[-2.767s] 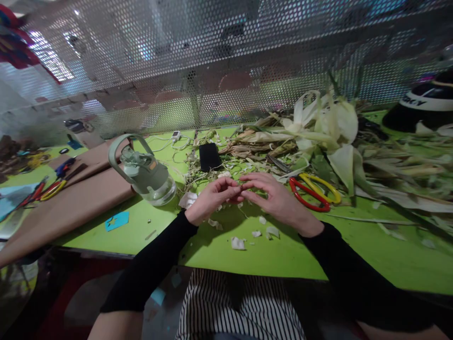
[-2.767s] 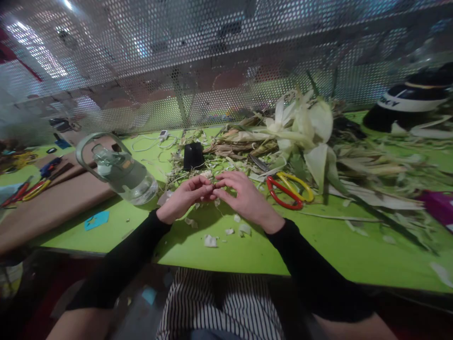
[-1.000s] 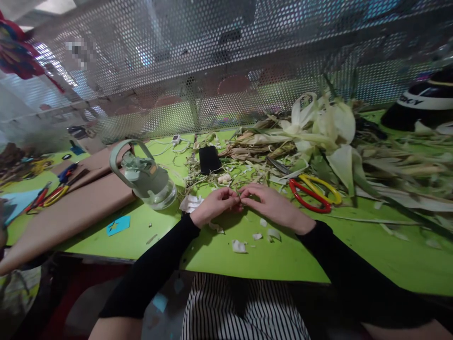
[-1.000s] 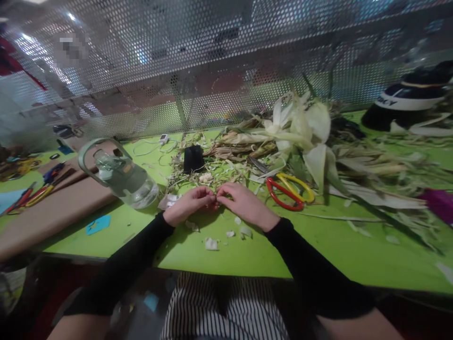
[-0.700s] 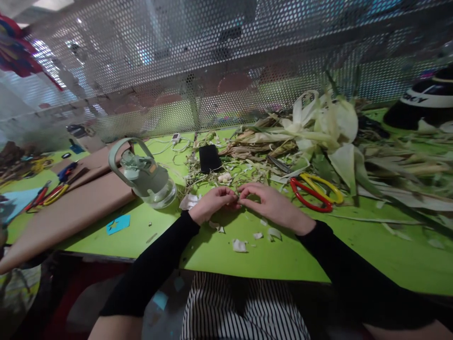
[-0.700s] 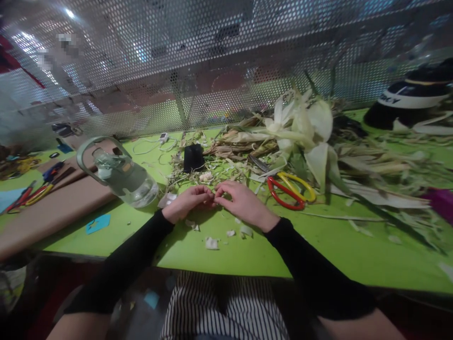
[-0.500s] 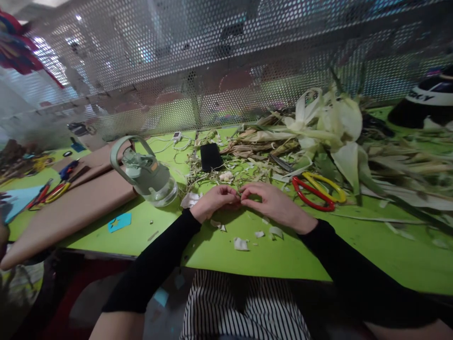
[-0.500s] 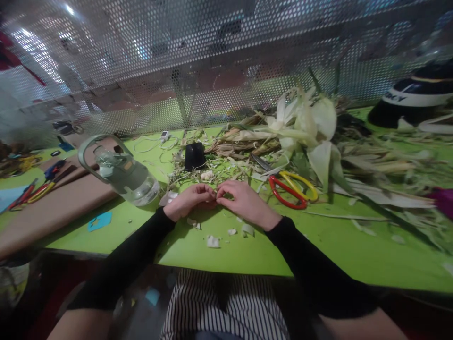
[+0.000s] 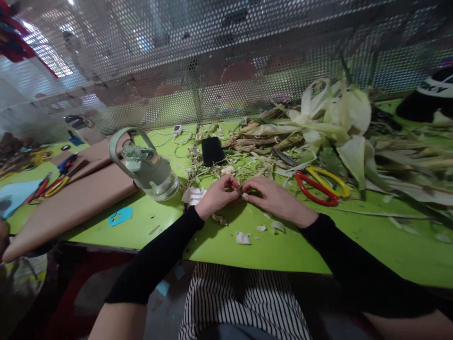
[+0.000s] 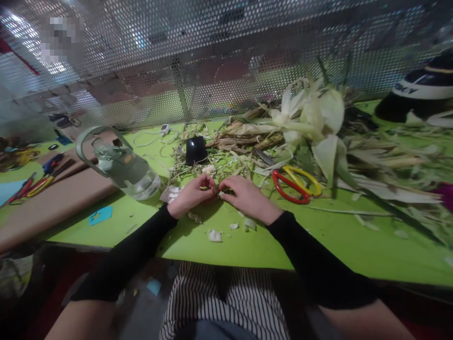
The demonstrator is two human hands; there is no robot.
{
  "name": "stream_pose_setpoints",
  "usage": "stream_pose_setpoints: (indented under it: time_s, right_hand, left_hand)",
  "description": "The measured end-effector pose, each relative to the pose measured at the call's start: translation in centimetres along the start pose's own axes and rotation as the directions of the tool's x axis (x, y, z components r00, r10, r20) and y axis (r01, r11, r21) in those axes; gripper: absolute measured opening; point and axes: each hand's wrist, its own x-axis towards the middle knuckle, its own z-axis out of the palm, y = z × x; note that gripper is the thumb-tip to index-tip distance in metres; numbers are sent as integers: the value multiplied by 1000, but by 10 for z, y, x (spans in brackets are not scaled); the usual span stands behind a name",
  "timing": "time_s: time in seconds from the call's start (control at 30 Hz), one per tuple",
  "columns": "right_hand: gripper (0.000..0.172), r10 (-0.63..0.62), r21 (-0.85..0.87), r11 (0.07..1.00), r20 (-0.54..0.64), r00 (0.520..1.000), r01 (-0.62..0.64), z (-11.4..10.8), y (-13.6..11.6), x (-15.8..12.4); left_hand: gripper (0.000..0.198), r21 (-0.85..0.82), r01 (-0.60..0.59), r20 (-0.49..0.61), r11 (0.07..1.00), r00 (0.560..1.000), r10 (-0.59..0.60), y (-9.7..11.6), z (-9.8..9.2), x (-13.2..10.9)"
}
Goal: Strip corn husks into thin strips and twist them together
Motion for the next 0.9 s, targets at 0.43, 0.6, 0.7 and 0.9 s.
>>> stream_pose_setpoints:
  time_s: [0.43, 0.6, 0.7, 0.9]
  right_hand:
    - [25, 44, -8, 999, -18, 999, -45, -2, -7, 1]
    - [22, 63, 12, 998, -77, 995, -62, 4, -2, 3]
    - [20, 72, 51, 997, -122, 990, -66, 9, 4, 5]
    - [12, 80, 128, 990, -170, 982, -59, 16, 8, 6]
  left_hand:
    - [16, 644, -275, 26, 714, 941, 339, -4, 4, -1]
    - [20, 740, -259, 26, 621, 934, 357, -9, 6, 2]
    - [20, 743, -277, 40, 610, 927, 373, -11, 3, 4]
    - [23, 742, -275, 33, 612, 926, 376, -12, 2, 2]
